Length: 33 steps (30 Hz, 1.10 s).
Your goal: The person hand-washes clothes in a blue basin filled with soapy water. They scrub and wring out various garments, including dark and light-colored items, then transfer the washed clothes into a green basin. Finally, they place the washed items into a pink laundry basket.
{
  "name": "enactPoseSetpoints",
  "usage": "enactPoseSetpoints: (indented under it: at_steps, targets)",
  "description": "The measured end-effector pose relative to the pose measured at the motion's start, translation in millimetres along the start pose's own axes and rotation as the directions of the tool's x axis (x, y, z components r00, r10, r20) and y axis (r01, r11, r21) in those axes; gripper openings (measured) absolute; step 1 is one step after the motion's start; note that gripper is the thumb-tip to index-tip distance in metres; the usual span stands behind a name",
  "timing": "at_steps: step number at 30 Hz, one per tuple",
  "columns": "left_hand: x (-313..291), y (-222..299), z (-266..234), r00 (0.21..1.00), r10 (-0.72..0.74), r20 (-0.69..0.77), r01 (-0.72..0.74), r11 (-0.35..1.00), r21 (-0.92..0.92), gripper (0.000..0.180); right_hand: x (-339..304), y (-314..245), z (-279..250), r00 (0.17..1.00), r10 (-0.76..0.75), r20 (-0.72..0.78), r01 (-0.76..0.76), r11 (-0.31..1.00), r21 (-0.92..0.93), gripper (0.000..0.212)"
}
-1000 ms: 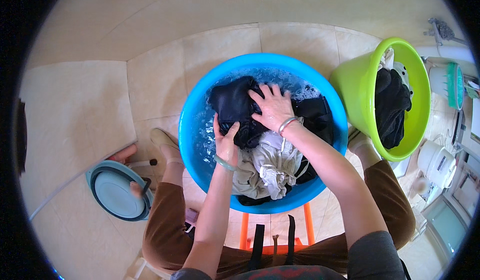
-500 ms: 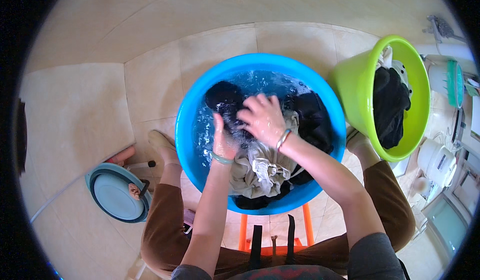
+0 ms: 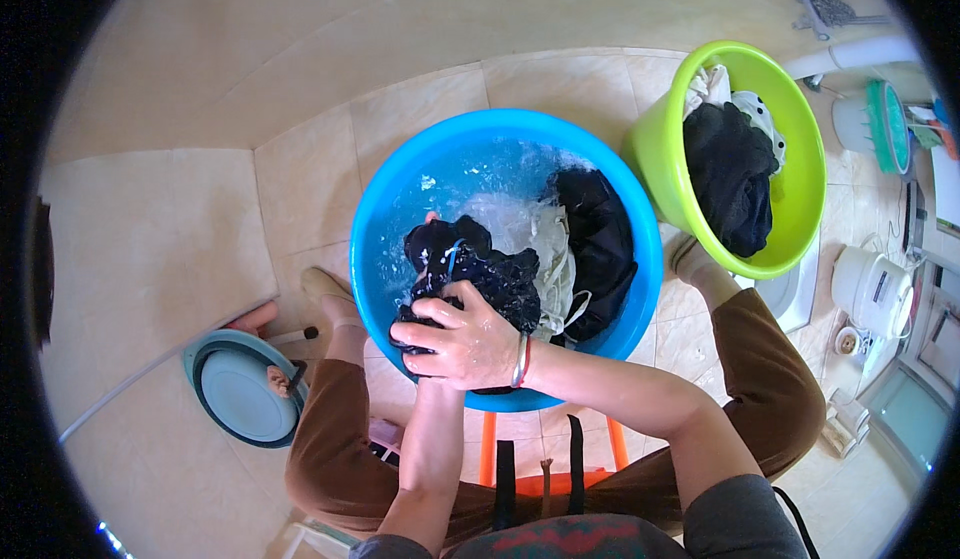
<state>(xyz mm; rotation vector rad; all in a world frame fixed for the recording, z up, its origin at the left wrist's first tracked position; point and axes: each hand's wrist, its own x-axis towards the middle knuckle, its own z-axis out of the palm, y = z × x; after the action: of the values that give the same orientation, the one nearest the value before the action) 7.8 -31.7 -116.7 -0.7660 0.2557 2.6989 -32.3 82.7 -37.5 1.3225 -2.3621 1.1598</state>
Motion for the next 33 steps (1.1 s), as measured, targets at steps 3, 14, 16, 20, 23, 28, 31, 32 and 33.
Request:
enactPoseSetpoints:
  at_steps: [3, 14, 16, 20, 23, 28, 31, 32, 33]
  targets:
    - [-4, 2, 5, 1.0, 0.027, -0.007, -0.027, 0.999, 0.033, 0.057, 9, -7, -9, 0.996, 0.034, -0.087, -0.036, 0.999, -0.022, 0.013]
    - [9, -6, -28, 0.978, 0.17, 0.121, -0.18, 0.98, 0.082, 0.048, 23, 0, -18, 0.964, 0.136, -0.228, -0.113, 0.987, 0.11, 0.023]
    - [-1, -12, -58, 0.931, 0.306, 0.2, -0.338, 0.928, 0.156, 0.047, 26, 3, -12, 0.94, 0.188, -0.284, -0.16, 0.98, 0.119, 0.02]
    - [-16, -27, 52, 0.837, 0.438, -0.33, -0.251, 0.841, 0.48, 0.04, 0, 63, -16, 0.868, 0.353, -0.35, -0.405, 0.91, -0.085, 0.015]
    - [-15, -22, 66, 0.829, 0.43, -0.358, -0.151, 0.788, 0.597, 0.043, -28, 74, -15, 0.79, 0.517, -0.33, -0.586, 0.795, -0.157, 0.017]
    - [-5, 26, 39, 0.881, 0.372, -0.293, -0.125, 0.78, 0.612, 0.055, -83, 94, -24, 0.236, 0.969, 0.071, -0.875, 0.18, 0.45, 0.053]
    - [-3, 40, 14, 0.861, 0.469, -0.197, -0.149, 0.601, 0.785, 0.062, -101, 99, -31, 0.032, 0.962, 0.27, -0.837, -0.121, 0.534, 0.061]
    - [8, 41, -5, 0.842, 0.52, -0.142, -0.101, 0.411, 0.906, 0.064, -108, 101, -37, 0.036, 0.957, 0.289, -0.834, -0.13, 0.536, 0.063]
    - [8, 37, -10, 0.796, 0.604, 0.028, -0.1, 0.085, 0.991, 0.059, -105, 96, -41, 0.016, 0.956, 0.293, -0.851, -0.141, 0.506, 0.063]
